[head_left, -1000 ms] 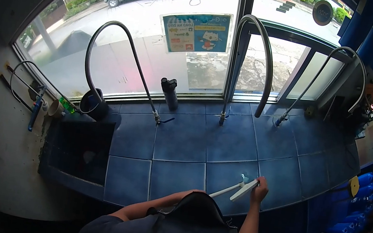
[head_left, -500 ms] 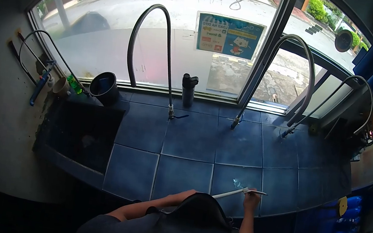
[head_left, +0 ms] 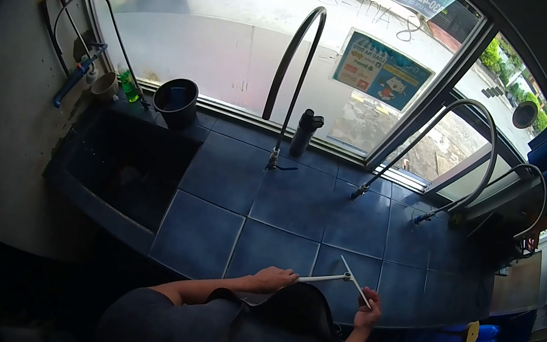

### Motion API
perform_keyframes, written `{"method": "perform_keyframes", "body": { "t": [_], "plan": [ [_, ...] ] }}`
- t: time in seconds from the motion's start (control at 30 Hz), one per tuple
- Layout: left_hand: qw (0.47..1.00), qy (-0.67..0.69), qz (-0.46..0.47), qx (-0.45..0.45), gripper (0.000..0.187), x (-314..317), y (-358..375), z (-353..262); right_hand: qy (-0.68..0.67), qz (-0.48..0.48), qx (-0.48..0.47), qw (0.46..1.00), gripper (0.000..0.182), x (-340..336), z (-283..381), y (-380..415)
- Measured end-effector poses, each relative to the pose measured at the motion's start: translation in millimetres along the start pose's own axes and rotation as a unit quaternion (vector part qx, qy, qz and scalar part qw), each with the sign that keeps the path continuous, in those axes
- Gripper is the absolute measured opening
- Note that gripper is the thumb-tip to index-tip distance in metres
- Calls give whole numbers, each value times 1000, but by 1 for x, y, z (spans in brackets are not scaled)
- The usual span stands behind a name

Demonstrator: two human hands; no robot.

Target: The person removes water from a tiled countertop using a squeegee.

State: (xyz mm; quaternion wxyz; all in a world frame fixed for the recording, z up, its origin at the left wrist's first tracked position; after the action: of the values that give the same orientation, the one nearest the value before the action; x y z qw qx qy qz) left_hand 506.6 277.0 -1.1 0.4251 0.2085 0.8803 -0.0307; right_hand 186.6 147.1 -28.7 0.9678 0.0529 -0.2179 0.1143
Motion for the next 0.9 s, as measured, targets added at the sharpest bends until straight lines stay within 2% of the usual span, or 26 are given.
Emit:
{"method": "perform_keyframes", "body": {
  "t": [0.07, 0.13, 0.2, 0.23, 0.27, 0.3, 0.43, 0.5, 0.53, 0.6, 0.63, 0.7, 0.9],
  "plan": [
    [999, -26, -17, 18, 22, 7, -9, 4, -176, -7, 43, 983, 33, 14, 2, 9],
    [997, -53, -34, 37, 22, 17, -25, 13, -172, -24, 74, 982, 31, 16, -4, 19],
    [995, -90, -1, 41, 25, 28, -40, 20, 20, -43, 148, 988, 37, -3, -29, 30],
    [995, -89, -1, 42, 25, 28, -44, 21, 21, -43, 148, 988, 37, -7, -37, 32],
    [996, -83, 41, -3, 27, 30, -48, 26, 206, -57, 217, 952, 36, -18, -49, 38],
    [992, -77, 83, -47, 30, 35, -50, 34, 383, -70, 278, 878, 35, -37, -60, 45],
    [992, -66, 95, -58, 31, 36, -58, 51, 447, -76, 214, 865, 33, -40, -82, 56],
    [992, -87, 74, -50, 35, 33, -58, 59, 657, -81, 122, 739, 28, -24, -59, 63],
    [992, -90, 74, -53, 35, 32, -58, 65, 654, -78, 121, 742, 28, -22, -62, 64],
    [994, -70, 17, -80, 42, 21, -50, 80, 629, -170, 104, 751, 29, -30, -55, 70],
    [993, -73, 21, -87, 42, 14, -43, 86, 625, -166, 108, 755, 29, -19, -51, 69],
    [985, -41, 49, -158, 46, -2, -24, 111, 627, -202, 123, 742, 31, -4, -37, 67],
    [945, 1, 79, -318, 50, -119, 106, 231, 663, -153, 123, 723, 32, 21, -46, 43]
  ]
}}
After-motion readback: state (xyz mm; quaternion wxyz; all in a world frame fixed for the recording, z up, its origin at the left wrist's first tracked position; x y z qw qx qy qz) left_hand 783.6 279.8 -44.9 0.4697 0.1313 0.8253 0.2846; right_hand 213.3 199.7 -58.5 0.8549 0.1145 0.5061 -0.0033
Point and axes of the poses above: each hand's wrist, its own y-axis away from the middle knuckle, its own x-axis out of the palm, z = x × y, the point moved 8 cm from there along -y, towards the middle knuckle, and after that the axes turned 7 degrees about z, right-handed, at the moved point
